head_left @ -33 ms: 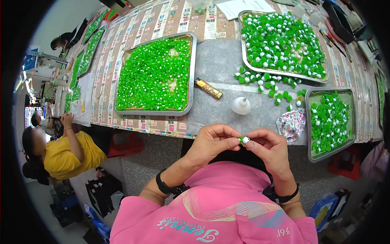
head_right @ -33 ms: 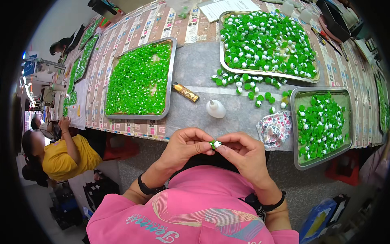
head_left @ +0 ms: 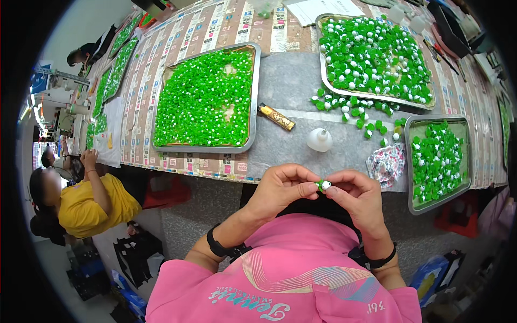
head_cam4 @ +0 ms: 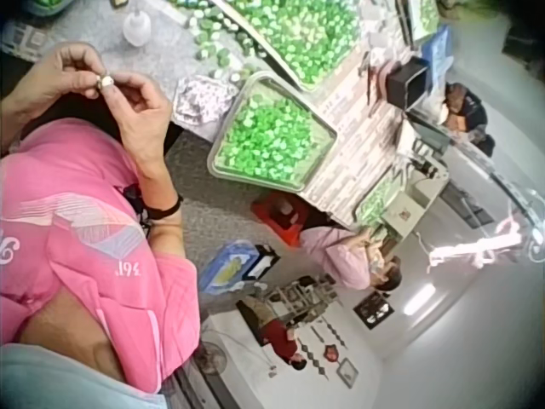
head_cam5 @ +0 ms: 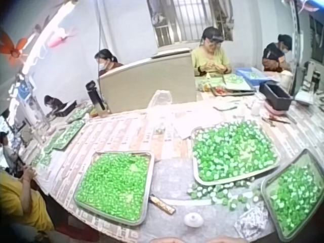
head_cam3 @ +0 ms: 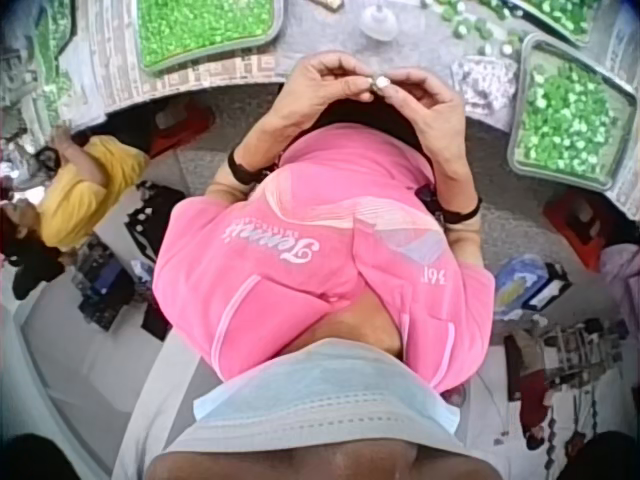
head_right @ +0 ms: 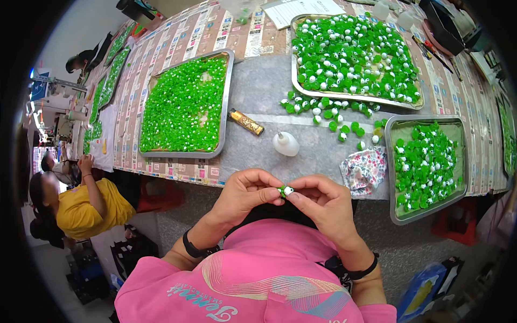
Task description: Manually assembling small green and white plastic spherical components at a workstation.
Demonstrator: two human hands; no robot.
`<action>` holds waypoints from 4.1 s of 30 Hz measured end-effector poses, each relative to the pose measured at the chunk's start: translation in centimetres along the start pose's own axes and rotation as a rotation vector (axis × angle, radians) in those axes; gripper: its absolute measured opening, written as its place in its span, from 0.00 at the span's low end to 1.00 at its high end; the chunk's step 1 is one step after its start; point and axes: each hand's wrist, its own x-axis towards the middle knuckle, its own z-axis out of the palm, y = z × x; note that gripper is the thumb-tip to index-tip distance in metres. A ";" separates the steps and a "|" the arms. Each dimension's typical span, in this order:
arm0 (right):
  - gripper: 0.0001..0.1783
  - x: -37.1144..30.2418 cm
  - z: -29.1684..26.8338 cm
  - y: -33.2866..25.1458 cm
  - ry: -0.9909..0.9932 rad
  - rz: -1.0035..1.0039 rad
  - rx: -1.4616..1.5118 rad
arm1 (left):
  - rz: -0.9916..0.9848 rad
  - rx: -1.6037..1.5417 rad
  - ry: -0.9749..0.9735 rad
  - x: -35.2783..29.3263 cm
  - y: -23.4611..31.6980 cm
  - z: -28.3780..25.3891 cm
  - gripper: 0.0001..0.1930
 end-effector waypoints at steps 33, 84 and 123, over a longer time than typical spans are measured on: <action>0.12 -0.4 -0.6 0.1 0.069 -0.144 -0.112 | 0.141 0.112 -0.057 0.3 -0.9 0.7 0.05; 0.14 0.4 -1.0 0.3 -0.064 0.063 0.132 | 0.317 0.230 -0.085 -0.2 -2.4 0.8 0.10; 0.14 -2.2 -13.4 -1.6 1.081 -0.481 -1.101 | 0.723 0.914 0.347 -0.4 4.5 -3.5 0.09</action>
